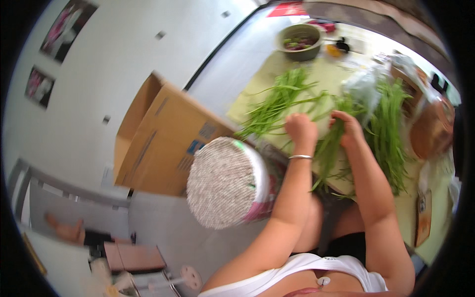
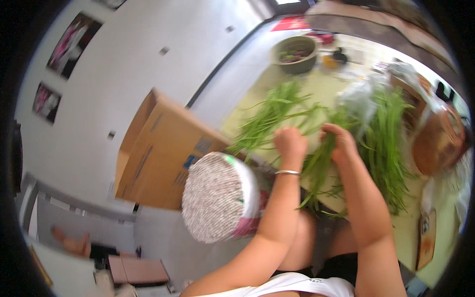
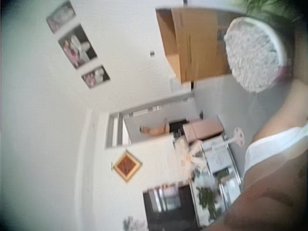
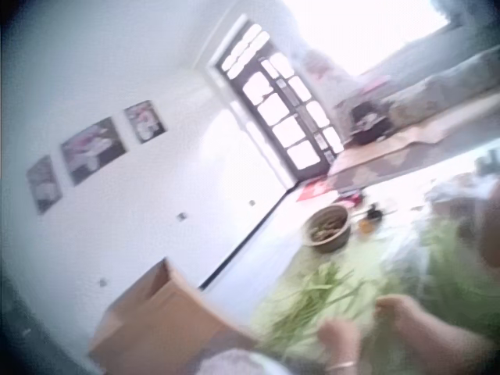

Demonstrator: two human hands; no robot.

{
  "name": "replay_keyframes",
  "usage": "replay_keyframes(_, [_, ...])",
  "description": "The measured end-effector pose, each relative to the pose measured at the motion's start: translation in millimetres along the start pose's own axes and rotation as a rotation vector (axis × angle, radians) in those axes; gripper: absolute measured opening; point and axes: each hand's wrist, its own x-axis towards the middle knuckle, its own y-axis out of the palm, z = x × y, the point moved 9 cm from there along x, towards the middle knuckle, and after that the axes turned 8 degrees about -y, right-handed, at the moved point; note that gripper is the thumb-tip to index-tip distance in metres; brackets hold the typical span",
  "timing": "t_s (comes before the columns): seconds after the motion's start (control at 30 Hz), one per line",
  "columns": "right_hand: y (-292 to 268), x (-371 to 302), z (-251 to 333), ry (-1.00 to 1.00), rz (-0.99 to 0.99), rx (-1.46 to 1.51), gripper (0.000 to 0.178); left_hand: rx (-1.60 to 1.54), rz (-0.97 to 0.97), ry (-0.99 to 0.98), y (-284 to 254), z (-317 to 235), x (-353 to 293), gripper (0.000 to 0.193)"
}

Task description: The person sits at a table and repeatedly pulls a green plastic tie from a roll, breaking off segments. They then pick up long green vegetables, snap off the ends, and place the trimmed pieces into a plastic bag.

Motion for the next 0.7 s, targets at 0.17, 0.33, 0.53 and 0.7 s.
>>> replay_keyframes(0.17, [2, 6, 0, -0.037, 0.048, 0.015, 0.014, -0.134, -0.079, -0.051, -14, 4, -3, 0.011])
replay_keyframes(0.33, [5, 10, -7, 0.005, 0.114, 0.039, 0.014, -0.343, -0.056, -0.066, -43, 3, -5, 0.017])
replay_keyframes(0.53, [-14, 38, 0, 0.011, 0.223, 0.051, 0.017, -0.526, -0.084, -0.123, -47, -10, -8, 0.014])
replay_keyframes(0.7, [-26, 48, 0, 0.014, 0.193, 0.102, 0.03, -0.655, -0.02, -0.125, -36, -28, -21, 0.014])
